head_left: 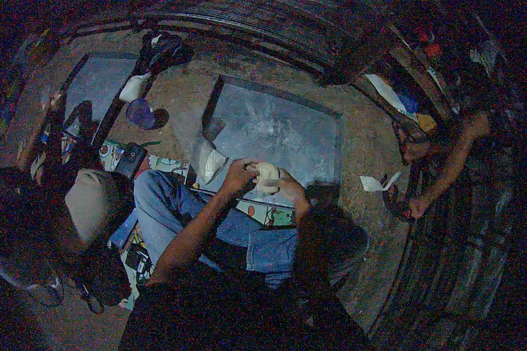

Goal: The person kneads dough on a metal tray by hand, repeatedly folding, pressing, and rolling it until it forms a smooth loaf shape.

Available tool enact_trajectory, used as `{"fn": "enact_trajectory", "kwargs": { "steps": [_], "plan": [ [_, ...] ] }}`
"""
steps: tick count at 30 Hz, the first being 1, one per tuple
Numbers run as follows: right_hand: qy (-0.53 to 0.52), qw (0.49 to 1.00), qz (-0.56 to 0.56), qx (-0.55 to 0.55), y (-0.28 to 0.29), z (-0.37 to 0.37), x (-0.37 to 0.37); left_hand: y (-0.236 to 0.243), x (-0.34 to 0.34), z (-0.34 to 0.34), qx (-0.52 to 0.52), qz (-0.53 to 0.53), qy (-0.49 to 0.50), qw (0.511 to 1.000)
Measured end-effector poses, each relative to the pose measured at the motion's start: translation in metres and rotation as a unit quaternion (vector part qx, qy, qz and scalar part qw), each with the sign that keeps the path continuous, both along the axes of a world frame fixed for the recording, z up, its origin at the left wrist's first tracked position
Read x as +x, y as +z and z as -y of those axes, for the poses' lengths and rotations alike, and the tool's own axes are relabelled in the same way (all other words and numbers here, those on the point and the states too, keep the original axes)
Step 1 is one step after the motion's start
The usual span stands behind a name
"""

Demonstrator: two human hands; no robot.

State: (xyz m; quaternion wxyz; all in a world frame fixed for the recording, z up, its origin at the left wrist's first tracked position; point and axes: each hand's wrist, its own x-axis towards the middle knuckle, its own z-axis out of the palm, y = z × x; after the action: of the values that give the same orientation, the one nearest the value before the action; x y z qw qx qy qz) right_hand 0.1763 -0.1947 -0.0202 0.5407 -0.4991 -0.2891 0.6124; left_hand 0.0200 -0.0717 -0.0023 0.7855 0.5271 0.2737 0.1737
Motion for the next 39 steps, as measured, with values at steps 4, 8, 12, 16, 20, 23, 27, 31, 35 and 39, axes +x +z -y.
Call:
{"fn": "enact_trajectory", "kwargs": {
  "steps": [4, 8, 12, 16, 20, 23, 27, 31, 35, 39],
  "plan": [
    [0.017, 0.97, 0.215, -0.108, -0.01, 0.007, 0.027, -0.015, 0.017, 0.006, -0.032, 0.047, -0.011, 0.998],
    [-0.006, 0.955, 0.261, -0.143, 0.015, -0.009, -0.001, 0.001, -0.004, -0.006, 0.109, -0.069, -0.062, 0.99],
    [0.004, 0.888, 0.392, -0.238, 0.021, -0.013, -0.003, 0.005, -0.011, -0.026, 0.08, -0.019, -0.157, 0.984],
    [-0.034, 0.837, 0.518, -0.175, -0.013, 0.004, 0.017, 0.004, 0.009, -0.001, 0.079, -0.031, -0.153, 0.984],
    [-0.045, 0.802, 0.563, -0.195, -0.007, 0.001, -0.002, -0.007, 0.003, -0.002, 0.211, -0.025, -0.123, 0.97],
    [-0.034, 0.852, 0.489, -0.183, -0.013, 0.003, 0.004, -0.012, 0.005, -0.005, 0.294, -0.02, -0.114, 0.949],
    [-0.051, 0.817, 0.548, -0.171, -0.028, 0.011, 0.017, 0.007, 0.009, 0.001, 0.21, -0.016, -0.097, 0.973],
    [-0.067, 0.836, 0.53, -0.128, -0.006, -0.017, -0.016, -0.008, -0.001, -0.016, 0.21, -0.033, -0.016, 0.977],
    [-0.1, 0.87, 0.476, -0.085, -0.004, -0.015, -0.01, 0.012, -0.001, -0.018, 0.058, -0.072, 0.044, 0.995],
    [-0.143, 0.973, 0.155, -0.099, -0.024, -0.005, 0.016, 0.016, 0.012, -0.015, -0.091, 0.017, 0.051, 0.994]
  ]
}}
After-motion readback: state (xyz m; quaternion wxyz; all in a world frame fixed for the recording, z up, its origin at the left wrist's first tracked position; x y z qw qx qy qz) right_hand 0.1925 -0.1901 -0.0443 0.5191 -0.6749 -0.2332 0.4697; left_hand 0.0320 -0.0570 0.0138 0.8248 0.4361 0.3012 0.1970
